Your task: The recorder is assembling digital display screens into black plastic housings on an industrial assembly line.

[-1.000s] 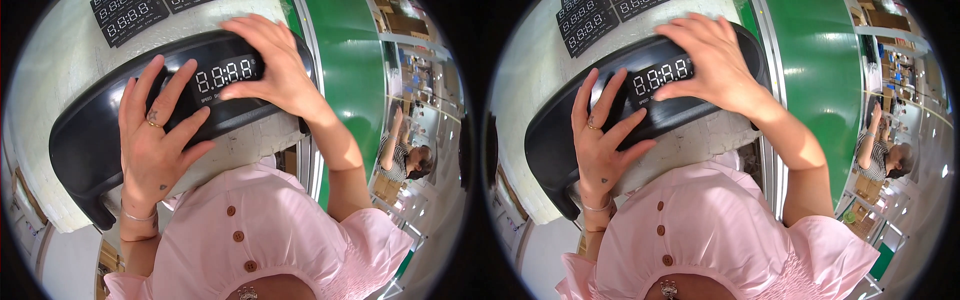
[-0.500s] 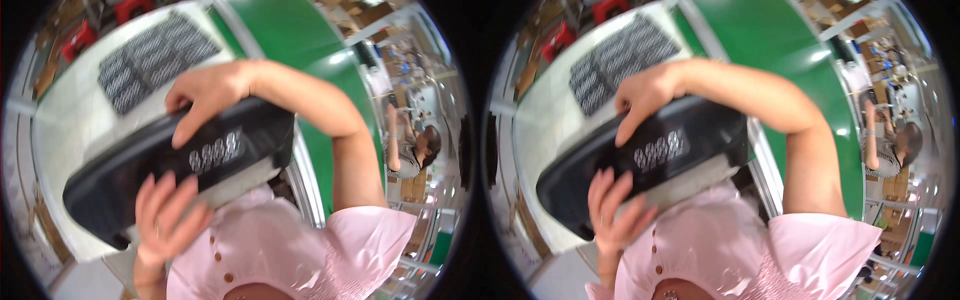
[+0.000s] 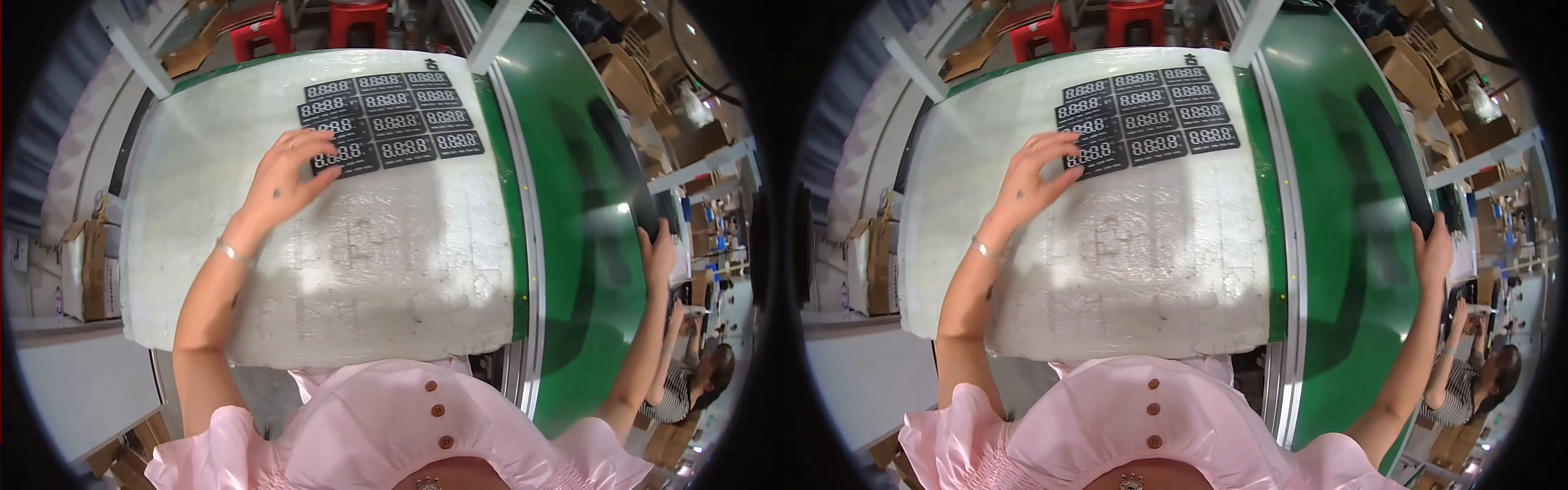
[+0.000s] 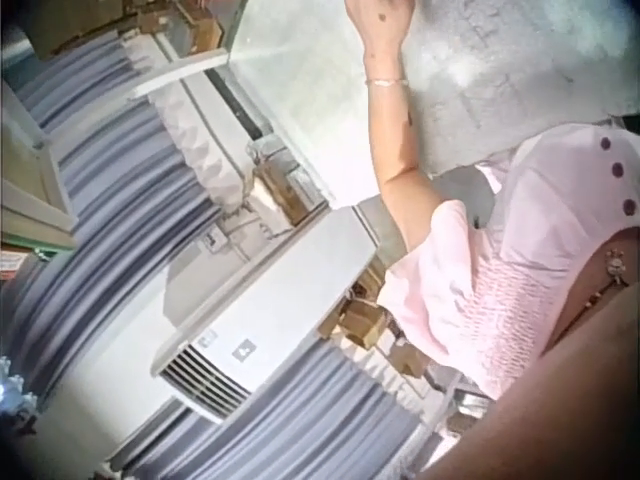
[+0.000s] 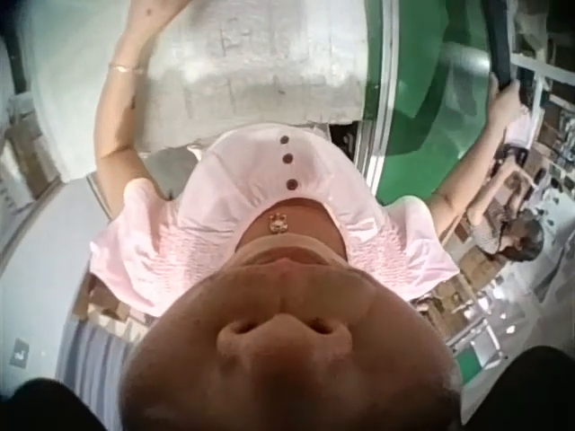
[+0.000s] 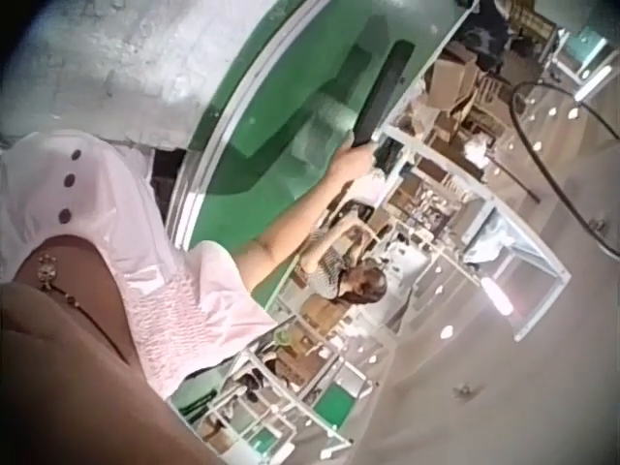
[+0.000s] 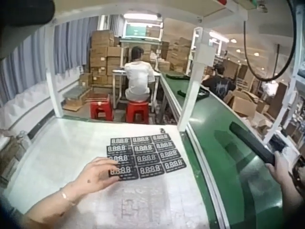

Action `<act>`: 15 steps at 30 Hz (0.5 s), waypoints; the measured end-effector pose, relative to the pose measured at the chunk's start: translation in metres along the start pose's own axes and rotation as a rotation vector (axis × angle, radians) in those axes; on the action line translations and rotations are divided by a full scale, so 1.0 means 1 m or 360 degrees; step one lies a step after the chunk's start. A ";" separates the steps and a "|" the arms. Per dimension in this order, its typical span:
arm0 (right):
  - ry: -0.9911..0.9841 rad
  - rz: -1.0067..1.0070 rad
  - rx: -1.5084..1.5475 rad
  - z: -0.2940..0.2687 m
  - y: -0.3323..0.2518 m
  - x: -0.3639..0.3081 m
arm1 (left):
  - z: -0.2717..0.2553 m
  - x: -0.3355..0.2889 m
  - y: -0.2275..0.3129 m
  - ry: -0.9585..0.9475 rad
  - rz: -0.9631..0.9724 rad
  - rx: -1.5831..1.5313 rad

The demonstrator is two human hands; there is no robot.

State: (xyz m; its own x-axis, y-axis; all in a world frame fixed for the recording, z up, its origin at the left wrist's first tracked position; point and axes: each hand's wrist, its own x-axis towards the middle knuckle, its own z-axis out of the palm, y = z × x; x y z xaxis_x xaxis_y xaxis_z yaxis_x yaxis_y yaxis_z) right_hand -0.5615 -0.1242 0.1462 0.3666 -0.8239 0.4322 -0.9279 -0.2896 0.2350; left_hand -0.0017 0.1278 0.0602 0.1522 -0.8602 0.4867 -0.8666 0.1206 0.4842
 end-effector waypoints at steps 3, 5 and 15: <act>-0.0082 0.0233 -0.0276 0.091 0.025 -0.009 | 0.005 0.024 -0.048 -0.0024 -0.0126 0.0075; -0.0091 0.0266 -0.0342 0.121 0.019 -0.010 | 0.009 0.042 -0.063 -0.0083 -0.0246 0.0047; -0.0208 -0.0828 0.1520 0.061 -0.341 0.078 | 0.051 0.080 -0.111 -0.0283 -0.0467 0.0260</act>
State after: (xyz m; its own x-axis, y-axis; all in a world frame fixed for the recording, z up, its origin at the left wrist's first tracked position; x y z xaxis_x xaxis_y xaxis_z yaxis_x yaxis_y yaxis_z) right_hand -0.2207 -0.1190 0.0467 0.7710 -0.5207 0.3667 -0.3532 -0.8287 -0.4341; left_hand 0.0824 0.0203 0.0087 0.3327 -0.9207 0.2041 -0.8650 -0.2117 0.4550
